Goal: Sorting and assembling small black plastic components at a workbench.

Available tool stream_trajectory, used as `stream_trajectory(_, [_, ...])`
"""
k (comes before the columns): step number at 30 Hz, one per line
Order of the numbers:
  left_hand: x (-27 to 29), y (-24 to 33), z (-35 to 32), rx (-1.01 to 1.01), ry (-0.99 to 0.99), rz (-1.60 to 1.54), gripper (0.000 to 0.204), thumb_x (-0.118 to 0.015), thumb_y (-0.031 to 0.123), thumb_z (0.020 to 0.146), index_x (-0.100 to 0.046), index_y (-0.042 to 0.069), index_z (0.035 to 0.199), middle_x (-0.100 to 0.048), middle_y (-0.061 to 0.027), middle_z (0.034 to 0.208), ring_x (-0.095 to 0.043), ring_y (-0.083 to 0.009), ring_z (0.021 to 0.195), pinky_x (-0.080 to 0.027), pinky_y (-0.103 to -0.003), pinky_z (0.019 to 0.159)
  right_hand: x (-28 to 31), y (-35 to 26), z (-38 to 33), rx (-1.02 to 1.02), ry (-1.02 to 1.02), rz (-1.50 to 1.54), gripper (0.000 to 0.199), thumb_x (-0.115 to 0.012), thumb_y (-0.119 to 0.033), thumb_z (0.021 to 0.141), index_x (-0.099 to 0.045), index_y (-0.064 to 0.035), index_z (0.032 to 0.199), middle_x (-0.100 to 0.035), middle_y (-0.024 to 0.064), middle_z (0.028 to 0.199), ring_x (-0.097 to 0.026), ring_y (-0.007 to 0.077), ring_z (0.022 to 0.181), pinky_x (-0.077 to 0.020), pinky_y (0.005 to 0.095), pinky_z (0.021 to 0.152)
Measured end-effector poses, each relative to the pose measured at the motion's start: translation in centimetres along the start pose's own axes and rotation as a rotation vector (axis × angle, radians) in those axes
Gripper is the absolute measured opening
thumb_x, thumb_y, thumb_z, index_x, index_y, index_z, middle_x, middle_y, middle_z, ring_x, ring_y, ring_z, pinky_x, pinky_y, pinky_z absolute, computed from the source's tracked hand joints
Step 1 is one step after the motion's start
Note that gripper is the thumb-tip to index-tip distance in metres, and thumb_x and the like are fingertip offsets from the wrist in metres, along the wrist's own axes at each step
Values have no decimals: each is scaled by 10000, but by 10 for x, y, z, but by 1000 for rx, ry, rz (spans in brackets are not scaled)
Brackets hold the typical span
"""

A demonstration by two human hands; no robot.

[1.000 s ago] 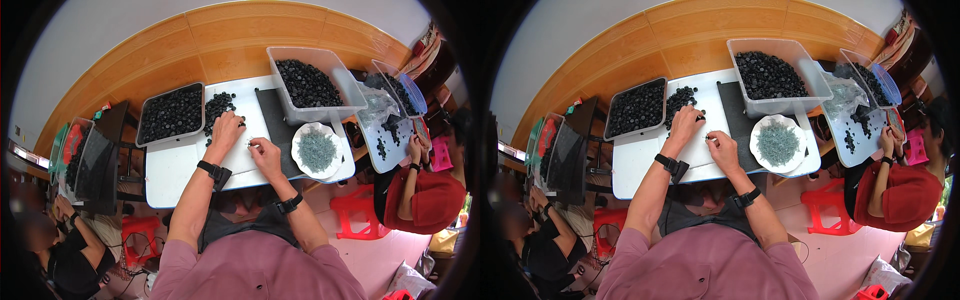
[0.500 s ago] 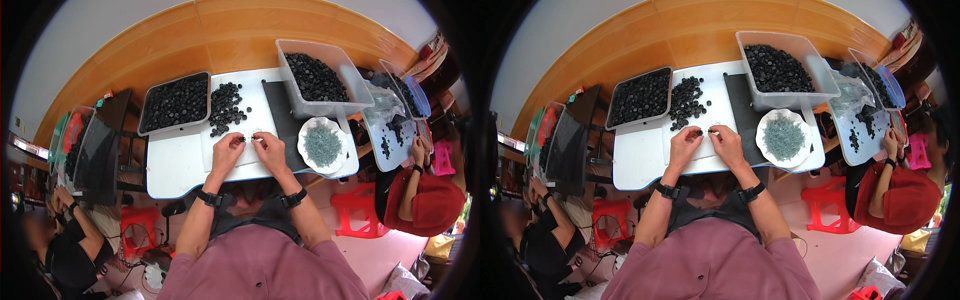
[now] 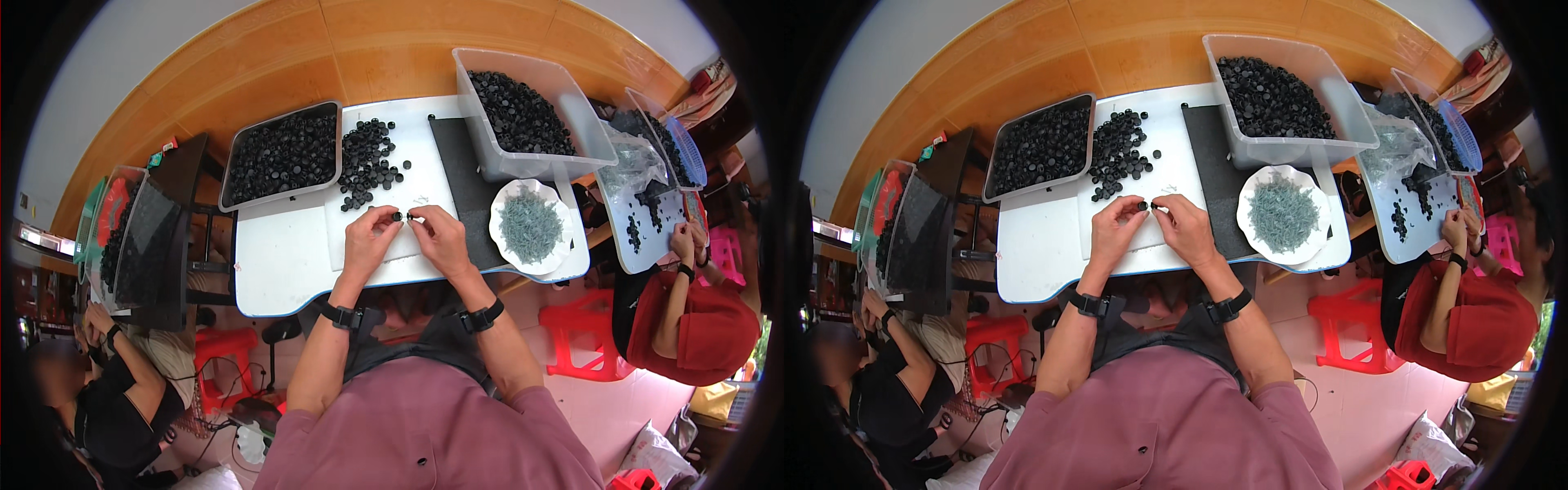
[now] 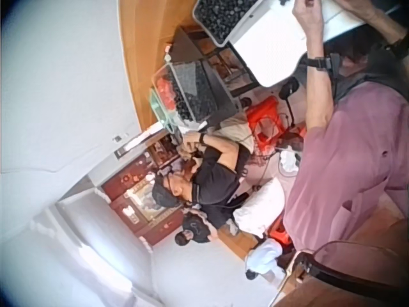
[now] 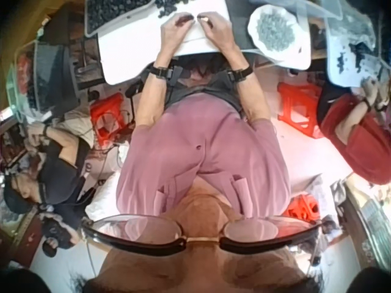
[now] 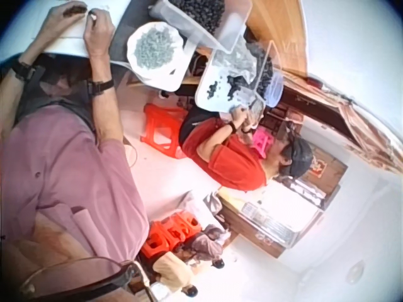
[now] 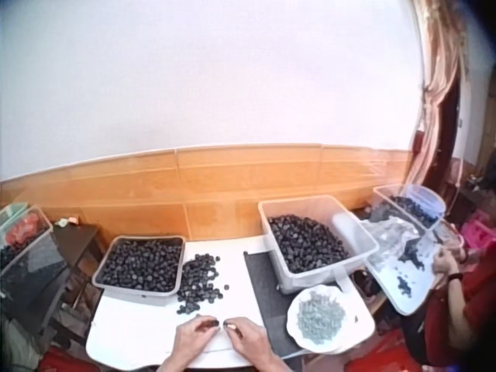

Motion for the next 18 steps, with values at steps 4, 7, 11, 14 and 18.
stream_trajectory(4, [0,4,-1,-70,7,36,256,-792,57,863,-746,13,1112,-756,-99,931,-738,-166,801,-582,-289,739,-1,0,1,3,-5,19,194,-734,32,864,-710,0,1053,-724,134,966,-724,268,749,-576,340,648])
stream_trajectory(7, [0,5,-1,-84,1,82,250,-788,56,862,-748,18,1106,-747,-101,917,-737,-180,790,-581,-296,731,-1,-1,2,17,-26,1,201,-728,33,861,-711,-3,1058,-721,139,964,-727,296,786,-582,355,683])
stream_trajectory(11, [0,5,-1,-85,-2,87,254,-786,51,857,-749,21,1107,-743,-101,911,-734,-184,783,-580,-301,727,-2,0,2,29,-42,-14,203,-726,21,862,-710,-9,1063,-721,139,969,-728,310,822,-583,369,710])
stream_trajectory(14, [-1,4,-1,-87,-4,82,258,-785,47,854,-749,21,1108,-742,-103,914,-733,-182,783,-579,-303,728,-3,2,2,32,-45,-24,201,-726,16,863,-709,-12,1061,-722,134,971,-729,313,829,-584,374,714])
stream_trajectory(18, [0,3,-2,-91,-22,83,267,-778,37,862,-749,17,1127,-747,-96,933,-721,-161,795,-573,-284,737,-4,1,2,56,-54,-61,203,-724,17,858,-708,-15,1058,-722,126,969,-729,314,834,-586,380,717])
Point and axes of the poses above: each hand's wrist, its own z-axis towards the middle knuckle, its own x-axis out of the back of the hand, y = z × x, the point moved 2 cm from there along z, towards the middle knuckle
